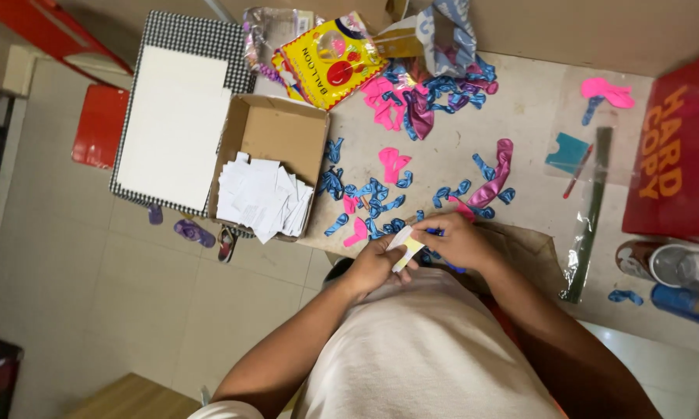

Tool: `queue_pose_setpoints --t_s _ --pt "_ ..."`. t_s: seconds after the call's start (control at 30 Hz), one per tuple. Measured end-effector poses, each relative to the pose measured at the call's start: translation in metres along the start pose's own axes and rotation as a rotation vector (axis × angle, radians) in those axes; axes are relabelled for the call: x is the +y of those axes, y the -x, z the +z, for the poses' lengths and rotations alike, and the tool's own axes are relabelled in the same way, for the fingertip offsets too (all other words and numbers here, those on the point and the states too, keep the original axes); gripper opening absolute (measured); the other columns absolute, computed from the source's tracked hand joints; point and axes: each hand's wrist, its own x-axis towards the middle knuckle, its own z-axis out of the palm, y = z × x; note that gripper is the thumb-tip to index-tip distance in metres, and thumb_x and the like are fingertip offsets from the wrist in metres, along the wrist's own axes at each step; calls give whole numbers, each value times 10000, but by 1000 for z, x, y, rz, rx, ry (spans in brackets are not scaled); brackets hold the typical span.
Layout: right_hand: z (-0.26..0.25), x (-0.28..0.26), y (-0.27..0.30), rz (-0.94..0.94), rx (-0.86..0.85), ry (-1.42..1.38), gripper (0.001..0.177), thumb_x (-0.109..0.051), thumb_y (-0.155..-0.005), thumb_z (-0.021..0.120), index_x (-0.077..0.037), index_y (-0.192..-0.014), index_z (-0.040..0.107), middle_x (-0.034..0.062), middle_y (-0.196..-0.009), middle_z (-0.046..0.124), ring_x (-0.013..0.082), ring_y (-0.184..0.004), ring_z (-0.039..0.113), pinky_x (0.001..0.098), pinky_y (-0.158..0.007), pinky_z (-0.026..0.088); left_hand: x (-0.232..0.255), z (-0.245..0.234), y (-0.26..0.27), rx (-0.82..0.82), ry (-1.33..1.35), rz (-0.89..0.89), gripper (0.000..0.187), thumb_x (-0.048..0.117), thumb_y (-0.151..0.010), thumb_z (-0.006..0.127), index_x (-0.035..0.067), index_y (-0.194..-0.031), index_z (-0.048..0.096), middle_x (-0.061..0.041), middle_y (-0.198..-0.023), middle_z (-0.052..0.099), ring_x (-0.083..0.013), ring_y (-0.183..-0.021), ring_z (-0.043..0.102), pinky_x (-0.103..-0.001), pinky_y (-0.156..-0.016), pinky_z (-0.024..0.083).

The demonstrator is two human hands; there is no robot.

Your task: Stapling small paper labels to balloons and placing them into a plastic storage bag.

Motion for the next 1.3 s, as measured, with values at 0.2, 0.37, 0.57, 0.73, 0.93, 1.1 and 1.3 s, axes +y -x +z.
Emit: queue_pose_setpoints --t_s 0.2,0.37,0.57,0.73,0.93,1.1,1.3 --pt "16 10 -4 472 60 -621 452 -425 -988 603 0 -1094 713 83 -827 683 166 -681 628 315 -620 517 -29 -11 -9 118 -99 256 239 193 -1091 492 24 -1198 623 -32 -779 642 -65 -592 518 -246 -542 435" --pt "35 28 -13 635 89 -753 696 -619 -976 465 41 -1054 673 128 -791 677 210 -650 658 337 -625 568 -10 -15 8 209 -325 300 241 201 -1071 513 -8 -1119 624 -68 -766 697 -118 -609 590 -301 -581 484" --pt "57 18 -26 633 127 -687 775 -667 -994 400 52 -994 689 125 -795 687 200 -636 650 342 -596 568 9 -27 18 233 -563 390 213 172 -1006 547 -20 -1081 602 -178 -748 715 -275 -696 721 -398 -670 552" --pt "81 5 -40 608 236 -662 702 -625 -1004 431 33 -958 673 110 -830 690 180 -664 661 359 -589 586 13 -50 18 249 -750 470 235 150 -964 596 -44 -1095 568 -266 -768 690 -422 -783 699 -485 -718 528" --pt "106 -3 -59 561 274 -627 648 -564 -1023 395 -18 -885 716 99 -808 694 173 -659 641 332 -580 550 30 -80 31 191 -655 439 241 175 -943 599 -35 -1058 570 -261 -796 700 -420 -776 722 -487 -696 557" --pt "131 19 -74 332 420 -215 670 -538 -1136 387 -4 -788 592 83 -767 594 160 -717 536 357 -708 454 28 -107 28 209 -726 509 312 139 -896 614 -26 -1161 609 -273 -813 698 -439 -792 704 -509 -711 537" --pt "156 -30 -102 462 482 -137 634 -490 -1077 397 -32 -692 610 73 -648 594 198 -648 546 384 -644 446 19 -144 25 187 -688 614 332 133 -893 629 -34 -1178 599 -284 -866 687 -463 -820 684 -530 -731 529"
